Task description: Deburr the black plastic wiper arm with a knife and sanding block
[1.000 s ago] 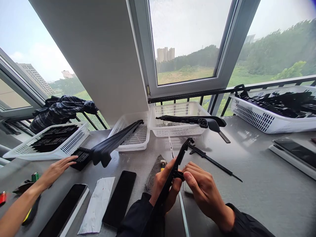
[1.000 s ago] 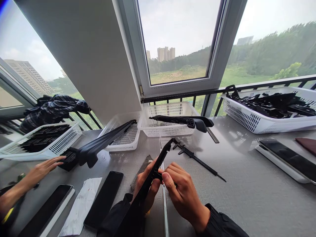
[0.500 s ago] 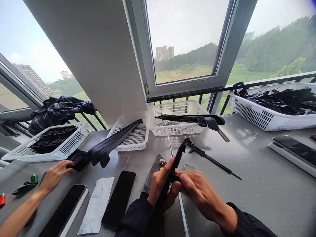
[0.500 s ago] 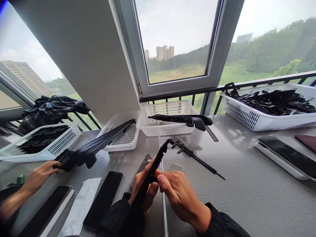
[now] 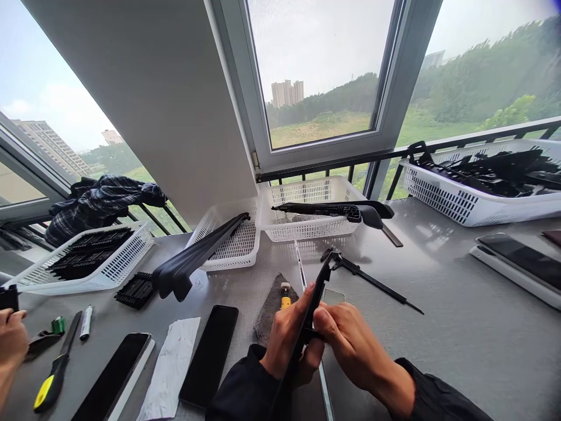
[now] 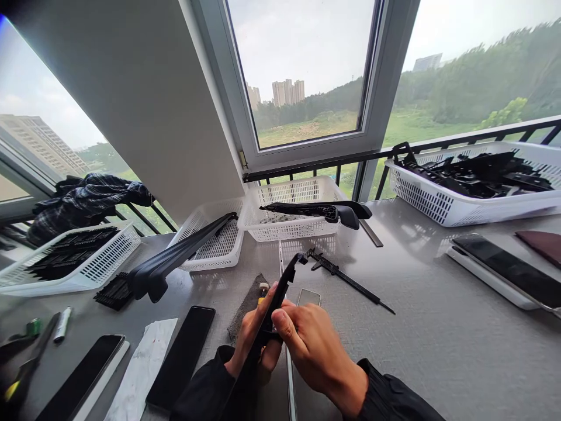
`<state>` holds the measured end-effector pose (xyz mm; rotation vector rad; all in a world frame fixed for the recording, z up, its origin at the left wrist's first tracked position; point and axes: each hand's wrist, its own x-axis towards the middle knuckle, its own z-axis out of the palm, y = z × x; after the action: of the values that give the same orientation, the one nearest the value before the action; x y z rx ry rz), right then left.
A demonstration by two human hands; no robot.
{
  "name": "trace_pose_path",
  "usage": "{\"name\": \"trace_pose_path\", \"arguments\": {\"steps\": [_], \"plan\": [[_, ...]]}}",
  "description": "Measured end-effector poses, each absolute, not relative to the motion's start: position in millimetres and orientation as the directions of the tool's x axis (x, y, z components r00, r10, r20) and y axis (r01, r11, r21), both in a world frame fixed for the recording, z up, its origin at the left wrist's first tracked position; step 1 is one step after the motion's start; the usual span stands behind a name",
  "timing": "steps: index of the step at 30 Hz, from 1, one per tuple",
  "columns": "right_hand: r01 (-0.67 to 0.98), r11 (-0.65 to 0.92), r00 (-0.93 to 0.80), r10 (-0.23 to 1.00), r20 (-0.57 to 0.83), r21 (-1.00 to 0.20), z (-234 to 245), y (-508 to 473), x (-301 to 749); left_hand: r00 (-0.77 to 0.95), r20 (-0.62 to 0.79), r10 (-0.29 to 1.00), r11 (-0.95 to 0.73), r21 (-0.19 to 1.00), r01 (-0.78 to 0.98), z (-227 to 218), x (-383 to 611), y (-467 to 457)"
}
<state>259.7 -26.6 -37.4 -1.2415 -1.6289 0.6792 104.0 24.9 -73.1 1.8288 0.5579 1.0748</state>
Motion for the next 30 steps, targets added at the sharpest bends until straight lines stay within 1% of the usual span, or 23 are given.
{"name": "trace_pose_path", "arguments": {"steps": [1, 3, 4, 7, 10, 12, 15, 18, 22, 27, 30], "plan": [[0.413, 0.323, -0.026, 0.939, 0.344, -0.852, -37, -26, 259, 0.547, 0.478, 0.687, -0.540, 0.840, -0.056, -73, 104, 26], [0.401, 0.288, 0.015, 0.947, 0.320, -0.870, -38, -26, 259, 0.588, 0.595, 0.548, -0.692, 0.717, -0.081, -71, 107, 28], [0.388, 0.262, 0.039, 0.953, 0.300, -0.884, -38, -25, 260, 0.571, 0.645, 0.508, -0.740, 0.666, -0.093, -70, 109, 30], [0.310, 0.177, 0.112, 0.969, 0.221, -0.934, -40, -23, 264, 0.511, 0.742, 0.433, -0.829, 0.551, -0.098, -68, 114, 33], [0.166, 0.084, 0.184, 0.976, 0.114, -0.982, -42, -18, 272, 0.509, 0.767, 0.390, -0.865, 0.494, -0.082, -66, 116, 33], [0.077, 0.023, 0.221, 0.974, 0.040, -0.997, -41, -15, 278, 0.536, 0.762, 0.364, -0.878, 0.472, -0.075, -64, 116, 32], [0.017, -0.018, 0.250, 0.968, -0.013, -1.000, -40, -11, 282, 0.555, 0.756, 0.347, -0.887, 0.456, -0.067, -62, 115, 32], [-0.005, -0.024, 0.267, 0.964, -0.024, -1.000, -39, -11, 282, 0.530, 0.783, 0.327, -0.899, 0.430, -0.079, -62, 115, 32], [-0.040, -0.024, 0.280, 0.959, -0.034, -0.999, -38, -11, 281, 0.534, 0.780, 0.326, -0.912, 0.409, -0.041, -62, 115, 32], [-0.100, -0.039, 0.258, 0.964, -0.064, -0.994, -34, -12, 285, 0.505, 0.801, 0.320, -0.914, 0.402, -0.059, -63, 115, 30], [-0.113, -0.033, 0.249, 0.967, -0.060, -0.993, -33, -11, 287, 0.495, 0.805, 0.328, -0.905, 0.418, -0.080, -65, 116, 29]]}}
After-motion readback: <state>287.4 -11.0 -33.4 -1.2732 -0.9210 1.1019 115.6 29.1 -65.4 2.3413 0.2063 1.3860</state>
